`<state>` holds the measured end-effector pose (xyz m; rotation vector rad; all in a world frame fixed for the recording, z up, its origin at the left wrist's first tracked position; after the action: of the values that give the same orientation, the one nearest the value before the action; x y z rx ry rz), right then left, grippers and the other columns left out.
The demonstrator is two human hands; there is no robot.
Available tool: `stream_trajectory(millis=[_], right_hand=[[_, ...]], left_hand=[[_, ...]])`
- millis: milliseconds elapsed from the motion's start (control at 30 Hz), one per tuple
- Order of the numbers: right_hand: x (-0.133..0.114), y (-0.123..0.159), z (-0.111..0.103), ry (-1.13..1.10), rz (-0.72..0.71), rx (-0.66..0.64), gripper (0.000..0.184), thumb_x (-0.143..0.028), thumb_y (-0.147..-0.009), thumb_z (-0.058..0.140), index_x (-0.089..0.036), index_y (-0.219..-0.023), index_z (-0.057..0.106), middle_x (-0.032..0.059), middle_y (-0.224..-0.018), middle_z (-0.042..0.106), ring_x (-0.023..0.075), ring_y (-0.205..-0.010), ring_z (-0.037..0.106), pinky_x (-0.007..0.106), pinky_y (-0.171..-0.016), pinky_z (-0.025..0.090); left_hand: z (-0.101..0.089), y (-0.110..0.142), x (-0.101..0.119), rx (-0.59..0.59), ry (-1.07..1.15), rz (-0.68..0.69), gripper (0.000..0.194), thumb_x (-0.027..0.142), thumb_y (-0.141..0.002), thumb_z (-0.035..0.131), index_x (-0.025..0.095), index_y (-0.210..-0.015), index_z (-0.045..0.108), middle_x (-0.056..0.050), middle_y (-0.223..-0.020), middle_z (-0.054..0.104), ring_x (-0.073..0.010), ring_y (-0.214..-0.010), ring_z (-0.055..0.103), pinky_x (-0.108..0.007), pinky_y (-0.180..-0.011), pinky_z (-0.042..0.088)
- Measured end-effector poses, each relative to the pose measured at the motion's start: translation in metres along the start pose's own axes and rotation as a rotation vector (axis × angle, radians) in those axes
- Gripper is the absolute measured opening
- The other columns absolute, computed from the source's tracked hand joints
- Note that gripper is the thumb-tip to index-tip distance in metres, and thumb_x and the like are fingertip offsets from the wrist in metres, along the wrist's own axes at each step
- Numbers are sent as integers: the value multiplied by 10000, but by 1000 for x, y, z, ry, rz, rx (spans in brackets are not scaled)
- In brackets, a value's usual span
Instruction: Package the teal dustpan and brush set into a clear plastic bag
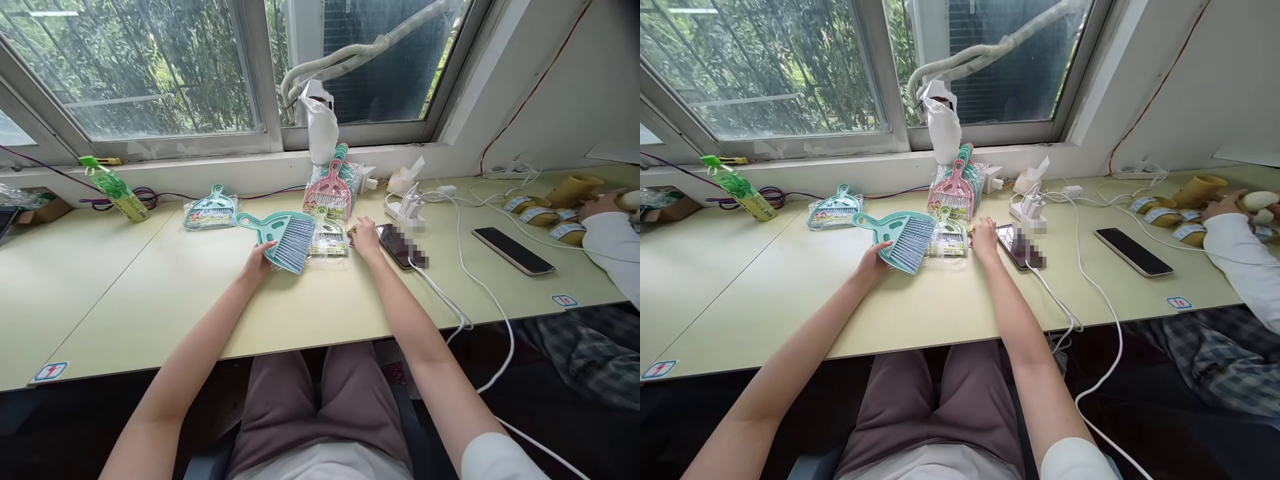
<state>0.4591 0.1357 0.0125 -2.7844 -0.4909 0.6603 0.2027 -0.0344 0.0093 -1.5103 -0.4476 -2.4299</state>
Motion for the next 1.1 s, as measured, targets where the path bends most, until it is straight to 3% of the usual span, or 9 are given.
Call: stream_trajectory(millis=[167, 333, 467, 567, 667, 767, 967, 1100], right_hand=[[7, 4, -17, -23, 97, 131, 257, -174, -888, 502, -97, -1026, 704, 181, -1121, 655, 273, -1141, 543, 367, -930, 442], [1, 8, -40, -143, 141, 281, 341, -329, -937, 449, -151, -1104, 686, 160, -1065, 684, 269, -1024, 598, 366, -870, 463], [-36, 19, -58, -426, -18, 402, 453, -426, -971, 348, -154, -1180, 643, 135, -1177, 655, 236, -1113, 580, 355, -914, 466], [-75, 36, -62, -572, -169, 375, 494, -454, -981, 285, -167, -1187, 631, 113, -1264, 611, 218, -1203, 533, 361, -943, 467], [-109, 61, -58, -503, -269, 355, 462, -461, -976, 306, -210, -1159, 649, 71, -1329, 570, 230, -1316, 423, 428, -1051, 386], [-127, 79, -47, -354, -313, 333, 405, -443, -968, 349, -265, -1164, 656, 23, -1406, 501, 229, -1406, 281, 461, -1129, 275], [-137, 81, -12, -165, -391, 166, 430, -442, -957, 386, -287, -1329, 534, 24, -1539, 300, 252, -1460, 111, 576, -1152, -31], [-135, 77, 5, -120, -360, 77, 536, -473, -966, 326, -263, -1459, 344, 73, -1574, 199, 253, -1470, 43, 621, -1112, -93]], left_hand=[[1, 0, -1, -14, -5, 1, 256, 186, -688, 704, 145, -937, 657, -48, -829, 707, -160, -667, 647, -272, -606, 550], [2, -1, -3, -45, -5, 4, 290, 192, -681, 717, 136, -958, 651, -57, -825, 710, -181, -691, 663, -312, -669, 565], [5, 0, -3, -66, 14, 3, 318, 183, -681, 724, 130, -986, 656, -66, -847, 720, -186, -694, 671, -308, -663, 565], [6, 2, -4, -70, 11, -2, 326, 177, -677, 726, 125, -993, 665, -79, -877, 727, -193, -712, 678, -300, -643, 563], [8, 3, -6, -94, -5, -3, 356, 207, -676, 738, 121, -1014, 669, -102, -933, 728, -222, -764, 689, -320, -665, 566], [10, 4, -5, -129, -21, 25, 415, 228, -659, 756, 124, -1049, 661, -114, -970, 724, -240, -793, 690, -340, -687, 565], [11, 5, -3, -150, -60, 84, 466, 215, -637, 771, 159, -1083, 646, -83, -1032, 708, -209, -835, 676, -305, -697, 557], [10, 5, -1, -152, -43, 103, 436, 203, -656, 759, 162, -1075, 646, -72, -1031, 704, -192, -834, 670, -294, -701, 553]])
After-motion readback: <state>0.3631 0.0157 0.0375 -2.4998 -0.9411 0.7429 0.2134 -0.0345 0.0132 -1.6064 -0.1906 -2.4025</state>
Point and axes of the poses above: each hand's wrist, its own y-axis away from the middle knuckle, its own z-axis out of the palm, x = y × z, the point moved 6 cm from there along -y, towards the middle knuckle
